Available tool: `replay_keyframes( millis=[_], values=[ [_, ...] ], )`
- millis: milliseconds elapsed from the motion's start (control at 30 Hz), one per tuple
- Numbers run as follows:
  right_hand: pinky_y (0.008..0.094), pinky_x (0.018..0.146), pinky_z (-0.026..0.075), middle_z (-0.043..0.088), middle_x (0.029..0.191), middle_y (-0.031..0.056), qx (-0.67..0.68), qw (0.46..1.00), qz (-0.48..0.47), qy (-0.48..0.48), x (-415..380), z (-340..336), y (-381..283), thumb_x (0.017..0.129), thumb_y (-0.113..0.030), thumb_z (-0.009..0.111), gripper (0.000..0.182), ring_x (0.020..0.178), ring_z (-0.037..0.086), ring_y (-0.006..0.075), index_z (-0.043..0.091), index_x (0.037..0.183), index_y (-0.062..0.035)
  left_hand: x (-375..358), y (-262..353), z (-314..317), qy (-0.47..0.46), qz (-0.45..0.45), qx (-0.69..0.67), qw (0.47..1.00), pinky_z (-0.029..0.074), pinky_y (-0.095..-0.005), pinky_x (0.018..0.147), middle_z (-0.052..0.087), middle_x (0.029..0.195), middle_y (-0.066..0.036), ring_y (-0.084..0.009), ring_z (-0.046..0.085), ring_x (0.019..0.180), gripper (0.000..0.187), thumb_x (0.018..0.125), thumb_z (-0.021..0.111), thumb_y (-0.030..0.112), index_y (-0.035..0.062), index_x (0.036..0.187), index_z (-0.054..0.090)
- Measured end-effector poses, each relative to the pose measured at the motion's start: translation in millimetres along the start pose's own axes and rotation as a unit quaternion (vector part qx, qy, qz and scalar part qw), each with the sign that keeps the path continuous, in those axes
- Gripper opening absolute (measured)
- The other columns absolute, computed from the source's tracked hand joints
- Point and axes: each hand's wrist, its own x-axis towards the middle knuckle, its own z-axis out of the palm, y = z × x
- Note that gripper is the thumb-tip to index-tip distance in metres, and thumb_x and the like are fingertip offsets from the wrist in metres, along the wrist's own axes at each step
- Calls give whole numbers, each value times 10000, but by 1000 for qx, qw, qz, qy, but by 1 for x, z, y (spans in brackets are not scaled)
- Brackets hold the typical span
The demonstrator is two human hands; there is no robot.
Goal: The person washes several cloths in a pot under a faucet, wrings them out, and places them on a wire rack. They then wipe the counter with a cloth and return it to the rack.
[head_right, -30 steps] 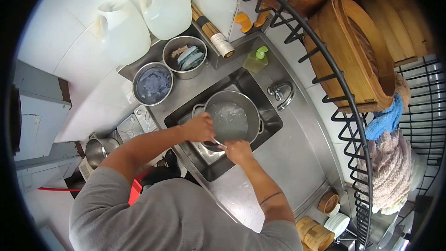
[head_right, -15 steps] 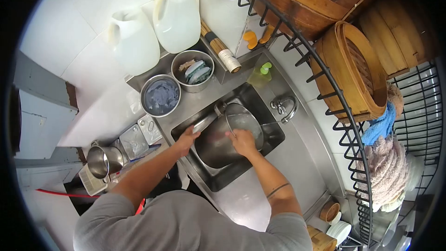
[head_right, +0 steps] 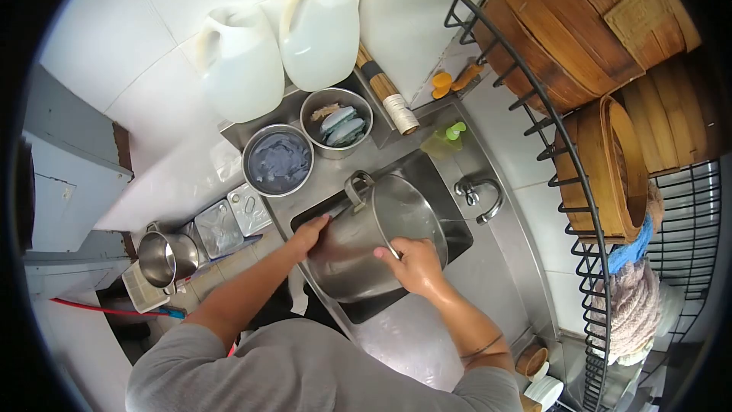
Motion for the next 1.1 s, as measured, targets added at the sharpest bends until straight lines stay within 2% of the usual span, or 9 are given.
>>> replay_keyframes(
  millis=[33, 67, 100, 167, 267, 433, 667, 967, 1100],
  values=[
    [404, 492, 409, 535, 539, 159, -2, 1000, -2, -1, 0, -10, -12, 893, -382, 734, 455, 478, 530, 352, 581, 666, -18, -7, 19, -7, -82, -49, -117, 989, 439, -433, 1057, 533, 1438, -144, -277, 521, 1305, 652, 997, 451, 600, 109, 1416, 541],
    [401, 497, 416, 540, 539, 154, -14, 999, -26, -24, 0, -22, -28, 894, -377, 734, 441, 482, 542, 345, 593, 674, -22, -19, 35, -11, -118, -110, -136, 978, 490, -480, 999, 590, 1380, -100, -253, 595, 1217, 720, 960, 446, 684, 125, 1401, 553],
    [397, 502, 424, 545, 540, 150, -27, 997, -50, -46, 2, -33, -42, 895, -373, 734, 427, 487, 554, 339, 605, 681, -27, -19, 36, -14, -118, -107, -139, 978, 490, -480, 999, 590, 1380, -100, -253, 595, 1217, 720, 960, 446, 684, 125, 1401, 553],
    [386, 505, 434, 563, 553, 147, -26, 996, -75, -38, 7, -47, -59, 890, -353, 742, 370, 491, 573, 324, 656, 718, -36, -19, 35, -17, -233, -196, -157, 939, 500, -511, 984, 606, 1358, -85, -232, 615, 1186, 791, 916, 435, 761, 141, 1392, 560],
    [392, 517, 441, 575, 565, 147, -56, 996, -69, -27, 16, -58, -73, 897, -364, 726, 345, 505, 585, 319, 705, 756, -50, -40, 34, -14, -295, -183, -192, 918, 491, -488, 1003, 596, 1370, -93, -222, 608, 1196, 831, 895, 436, 788, 141, 1404, 551],
    [394, 525, 424, 572, 577, 151, -55, 998, -31, -4, 29, -49, -57, 901, -369, 719, 361, 502, 550, 319, 699, 760, -37, -71, 39, -11, -265, -160, -194, 931, 471, -480, 1028, 580, 1389, -104, -232, 588, 1227, 857, 898, 411, 797, 134, 1429, 526],
    [369, 532, 410, 567, 584, 129, -36, 998, 6, 54, 36, -44, -37, 897, -384, 727, 382, 505, 504, 225, 690, 787, -20, -102, 35, -2, -236, -175, -183, 938, 376, -482, 1118, 472, 1500, -106, -259, 456, 1365, 860, 930, 362, 776, 129, 1488, 456],
    [317, 520, 358, 522, 568, 34, -31, 993, 72, 84, 27, -43, -25, 875, -376, 765, 369, 535, 429, 130, 691, 784, -26, -133, 25, 13, -243, -170, -181, 938, 349, -510, 1131, 415, 1542, -107, -270, 398, 1416, 862, 946, 319, 769, 127, 1514, 412],
    [310, 503, 321, 490, 559, -2, -15, 993, 77, 92, 26, -41, -19, 889, -331, 764, 398, 541, 398, 97, 616, 695, -16, -149, 19, 14, -242, -193, -180, 934, 365, -532, 1118, 398, 1552, -116, -297, 384, 1426, 888, 937, 305, 783, 124, 1525, 391]
  ],
)
